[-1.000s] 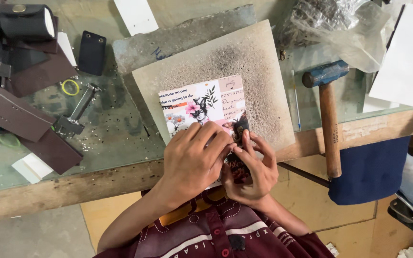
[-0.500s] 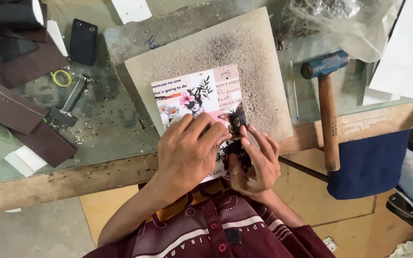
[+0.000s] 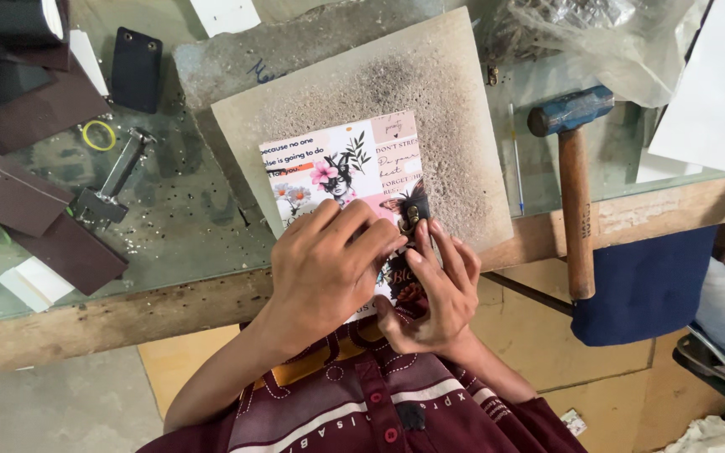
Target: The person assembles notebooks by placing a metal punch on the cover, striking it with a hammer, and then inserting a metal fastener to secure the pages. The person repeats this process for multiple notebooks, flipping them over to work on different sides.
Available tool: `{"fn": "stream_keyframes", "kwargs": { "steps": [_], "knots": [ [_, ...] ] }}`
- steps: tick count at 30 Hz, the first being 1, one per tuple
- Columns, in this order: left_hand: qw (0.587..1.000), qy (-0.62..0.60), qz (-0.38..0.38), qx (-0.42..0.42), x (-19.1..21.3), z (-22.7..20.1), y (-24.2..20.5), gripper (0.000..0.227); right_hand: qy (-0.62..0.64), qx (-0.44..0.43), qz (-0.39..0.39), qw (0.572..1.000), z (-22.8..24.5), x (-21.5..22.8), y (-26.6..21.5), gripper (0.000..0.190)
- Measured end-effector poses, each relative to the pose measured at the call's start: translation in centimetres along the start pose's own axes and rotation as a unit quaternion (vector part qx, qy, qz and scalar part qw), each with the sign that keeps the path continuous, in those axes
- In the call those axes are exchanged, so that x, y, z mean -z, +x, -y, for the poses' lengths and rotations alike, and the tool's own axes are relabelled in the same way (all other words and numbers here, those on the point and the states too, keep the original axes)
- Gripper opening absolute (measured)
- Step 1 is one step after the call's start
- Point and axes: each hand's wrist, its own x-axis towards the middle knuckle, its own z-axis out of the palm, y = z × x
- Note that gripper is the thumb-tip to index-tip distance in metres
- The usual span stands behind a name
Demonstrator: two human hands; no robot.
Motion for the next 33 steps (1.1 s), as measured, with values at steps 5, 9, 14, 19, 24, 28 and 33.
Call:
{"fn": "stream_keyframes", "kwargs": {
  "steps": [5, 9, 14, 19, 24, 28, 33],
  "knots": [
    [1.0, 0.01, 0.0, 0.006, 0.1, -0.1, 0.1, 0.013, 0.04, 0.003, -0.117, 0.992, -3.3, 1.0, 1.5, 0.029],
    [1.0, 0.001, -0.011, 0.006, 0.1, -0.1, -0.3, 0.013, -0.244, -0.102, -0.147, 0.953, -8.0, 5.4, 3.0, 0.034],
    [1.0, -0.003, -0.01, 0.008, -0.2, 0.0, -0.3, 0.013, -0.326, -0.155, -0.012, 0.933, -8.6, 6.4, 2.2, 0.025],
    [1.0, 0.0, -0.017, 0.001, -0.7, 0.3, -0.5, 0.012, -0.304, -0.212, 0.002, 0.929, -8.6, 5.9, 2.3, 0.009],
    [1.0, 0.002, -0.015, 0.003, -0.7, 0.4, -0.5, 0.012, -0.323, -0.177, -0.049, 0.928, -9.3, 6.3, 3.8, 0.007],
    [1.0, -0.007, -0.008, 0.006, -0.5, 0.6, -0.8, 0.014, -0.14, -0.117, -0.242, 0.953, -7.7, 6.7, 4.2, 0.018],
    [1.0, -0.014, -0.005, 0.005, -0.5, 0.5, -0.6, 0.015, 0.275, -0.175, -0.296, 0.898, -5.1, 3.1, 4.2, 0.019]
  ]
}}
